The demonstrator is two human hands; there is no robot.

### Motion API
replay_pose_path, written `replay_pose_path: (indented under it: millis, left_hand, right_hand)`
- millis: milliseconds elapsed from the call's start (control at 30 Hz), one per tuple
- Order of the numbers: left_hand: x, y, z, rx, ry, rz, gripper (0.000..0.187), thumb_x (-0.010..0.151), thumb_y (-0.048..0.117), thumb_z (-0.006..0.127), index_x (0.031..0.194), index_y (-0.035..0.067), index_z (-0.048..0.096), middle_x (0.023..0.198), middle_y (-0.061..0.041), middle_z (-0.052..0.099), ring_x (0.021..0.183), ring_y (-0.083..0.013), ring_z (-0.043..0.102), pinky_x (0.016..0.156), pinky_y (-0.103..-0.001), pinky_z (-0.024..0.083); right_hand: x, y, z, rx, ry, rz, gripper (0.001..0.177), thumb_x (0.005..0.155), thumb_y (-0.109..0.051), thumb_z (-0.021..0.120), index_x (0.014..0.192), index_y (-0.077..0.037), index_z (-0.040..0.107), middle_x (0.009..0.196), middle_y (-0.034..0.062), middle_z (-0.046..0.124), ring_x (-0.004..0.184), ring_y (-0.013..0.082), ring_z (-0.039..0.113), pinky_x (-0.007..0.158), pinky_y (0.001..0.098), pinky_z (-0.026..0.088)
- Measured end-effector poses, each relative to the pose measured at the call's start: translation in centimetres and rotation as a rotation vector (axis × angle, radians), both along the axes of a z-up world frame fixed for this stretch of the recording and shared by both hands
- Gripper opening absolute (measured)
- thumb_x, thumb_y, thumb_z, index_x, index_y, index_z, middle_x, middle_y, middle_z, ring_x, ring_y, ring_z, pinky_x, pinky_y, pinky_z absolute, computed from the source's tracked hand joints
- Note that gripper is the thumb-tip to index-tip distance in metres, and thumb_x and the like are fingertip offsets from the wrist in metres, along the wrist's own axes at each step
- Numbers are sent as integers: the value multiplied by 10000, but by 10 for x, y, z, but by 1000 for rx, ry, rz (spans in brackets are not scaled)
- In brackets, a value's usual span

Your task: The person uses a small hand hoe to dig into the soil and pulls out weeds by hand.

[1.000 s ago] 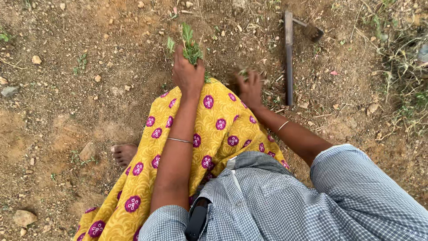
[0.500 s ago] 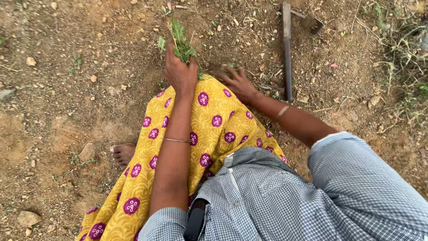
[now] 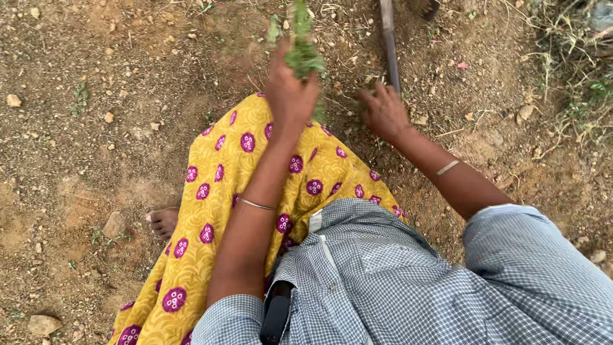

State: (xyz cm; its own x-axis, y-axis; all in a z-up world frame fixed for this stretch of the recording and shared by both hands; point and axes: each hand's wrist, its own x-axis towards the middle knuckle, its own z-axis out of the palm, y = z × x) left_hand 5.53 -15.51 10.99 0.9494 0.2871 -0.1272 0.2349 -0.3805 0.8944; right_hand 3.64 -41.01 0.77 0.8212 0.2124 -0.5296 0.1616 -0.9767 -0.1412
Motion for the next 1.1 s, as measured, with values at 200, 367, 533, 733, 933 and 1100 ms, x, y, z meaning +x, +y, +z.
replay_pose_path:
  millis: [200, 367, 533, 733, 933, 1100]
  left_hand:
    - [-16, -67, -15, -221, 234, -92, 407, 887, 139, 713, 1278, 130, 598, 888, -42, 704, 546, -131, 591, 490, -342, 514]
    - [-42, -77, -65, -209, 309, -155, 461, 861, 63, 705, 1297, 122, 564, 898, -14, 672, 574, -90, 634, 514, -308, 548]
    - [-36, -77, -51, -242, 462, -175, 511, 870, 60, 647, 1355, 154, 517, 795, -56, 678, 510, -134, 592, 448, -333, 501]
    - [-40, -88, -64, -58, 349, -249, 425, 850, 91, 729, 1253, 134, 601, 847, -20, 679, 617, -95, 631, 587, -329, 525]
    - [-36, -88, -69, -152, 542, -190, 357, 875, 124, 685, 1227, 151, 631, 828, -8, 675, 601, -130, 616, 598, -358, 527]
    - [-30, -85, -65, -122, 575, -180, 432, 878, 97, 669, 1293, 127, 551, 819, -32, 665, 594, -133, 623, 567, -338, 529]
  right_hand:
    - [-17, 11, -7, -277, -291, 456, 757, 824, -474, 621, 1531, -322, 395, 1660, 162, 167, 1437, 461, 247, 1054, 679, 285]
    - [-57, -23, 35, -190, 49, 355, 705, 934, -686, 562, 1500, -293, 416, 1646, 108, 163, 1442, 460, 256, 1095, 700, 341]
    - [-64, -82, 41, -162, 111, 156, 652, 872, -400, 785, 1456, -267, 528, 1509, 167, 383, 1351, 397, 434, 988, 501, 540]
    - [-38, -109, 54, -26, 49, -371, 513, 890, -29, 753, 1368, -163, 624, 1247, 221, 571, 799, 226, 658, 574, 240, 616]
    - [-22, -53, 69, 215, 187, -685, 528, 879, -75, 745, 1372, -142, 568, 1094, 158, 657, 628, 172, 633, 577, 259, 589]
    - [-12, -38, 44, 305, 118, -487, 406, 873, -85, 751, 1270, -141, 685, 1159, 137, 697, 892, 181, 685, 839, 311, 600]
